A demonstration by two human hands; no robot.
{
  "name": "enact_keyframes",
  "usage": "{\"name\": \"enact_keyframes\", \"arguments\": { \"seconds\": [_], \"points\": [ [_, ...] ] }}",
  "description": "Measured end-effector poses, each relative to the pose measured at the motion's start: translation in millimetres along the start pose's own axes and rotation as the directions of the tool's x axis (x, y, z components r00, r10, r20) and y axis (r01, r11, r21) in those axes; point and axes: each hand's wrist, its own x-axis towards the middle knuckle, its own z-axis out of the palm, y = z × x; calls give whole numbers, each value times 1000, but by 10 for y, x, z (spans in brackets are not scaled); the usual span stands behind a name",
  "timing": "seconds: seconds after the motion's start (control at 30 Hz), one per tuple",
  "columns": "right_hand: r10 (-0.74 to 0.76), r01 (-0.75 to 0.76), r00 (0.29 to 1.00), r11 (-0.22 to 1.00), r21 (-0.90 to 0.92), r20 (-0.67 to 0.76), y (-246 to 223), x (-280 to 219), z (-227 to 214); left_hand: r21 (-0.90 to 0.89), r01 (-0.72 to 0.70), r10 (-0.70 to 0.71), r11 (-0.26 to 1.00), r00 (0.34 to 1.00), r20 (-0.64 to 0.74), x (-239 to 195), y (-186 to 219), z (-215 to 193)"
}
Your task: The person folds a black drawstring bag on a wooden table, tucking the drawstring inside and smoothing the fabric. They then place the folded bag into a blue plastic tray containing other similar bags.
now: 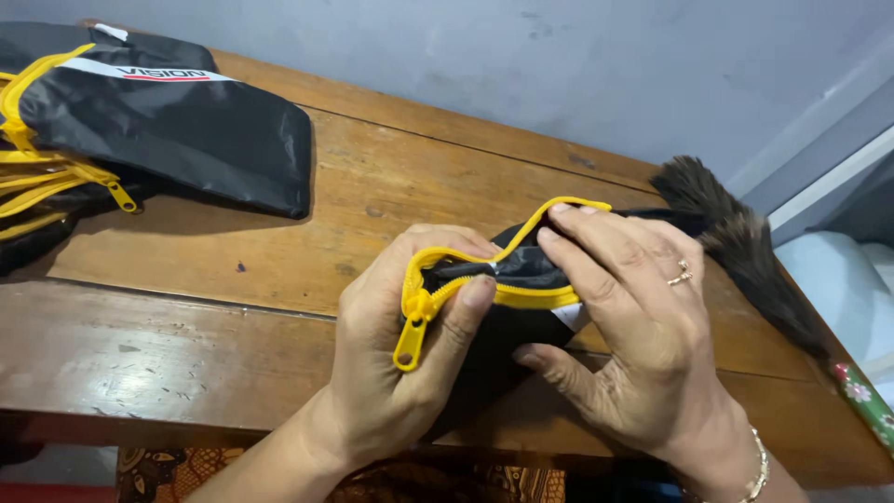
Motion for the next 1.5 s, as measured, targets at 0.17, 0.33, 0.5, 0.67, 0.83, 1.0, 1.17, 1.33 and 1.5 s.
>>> {"name": "enact_keyframes", "arguments": {
  "seconds": [0.17, 0.33, 0.5, 0.67, 0.83, 1.0, 1.17, 1.33, 1.5],
  "points": [
    [-6, 5, 999, 1000, 15, 47, 34, 96, -10, -5, 10, -10, 1000, 1000, -4, -16, -45, -7],
    [-26, 18, 994, 997, 75, 107, 79, 169, -21, 5, -2, 2, 1000, 1000, 9, 17, -56, -27],
    [-20, -24, 977, 979, 202, 215, 142, 273, -22, -33, -21, 25, 999, 992, 127, 40, -90, -140],
    [-13, -42, 971, 974, 222, 240, 144, 291, -11, -41, -53, 56, 998, 996, 69, 25, -142, -85],
    [-16, -33, 971, 979, 202, 237, 115, 279, -20, -48, -78, 79, 996, 997, 12, 54, -111, -34],
    [-4, 6, 996, 1000, -12, 89, -106, 257, -117, 15, -32, 31, 999, 996, 88, 83, -61, -81],
    [-23, 12, 993, 995, -95, -115, -517, 157, -264, 7, -71, 69, 997, 981, 179, 86, 48, -140],
    [-123, 132, 987, 986, 98, -100, -718, 326, -305, 22, -124, 116, 992, 967, 228, 11, 15, -148],
    [-291, 290, 957, 946, 142, -17, -646, 477, -373, -59, -190, 199, 980, 934, 297, 43, 24, -210]
  ]
}}
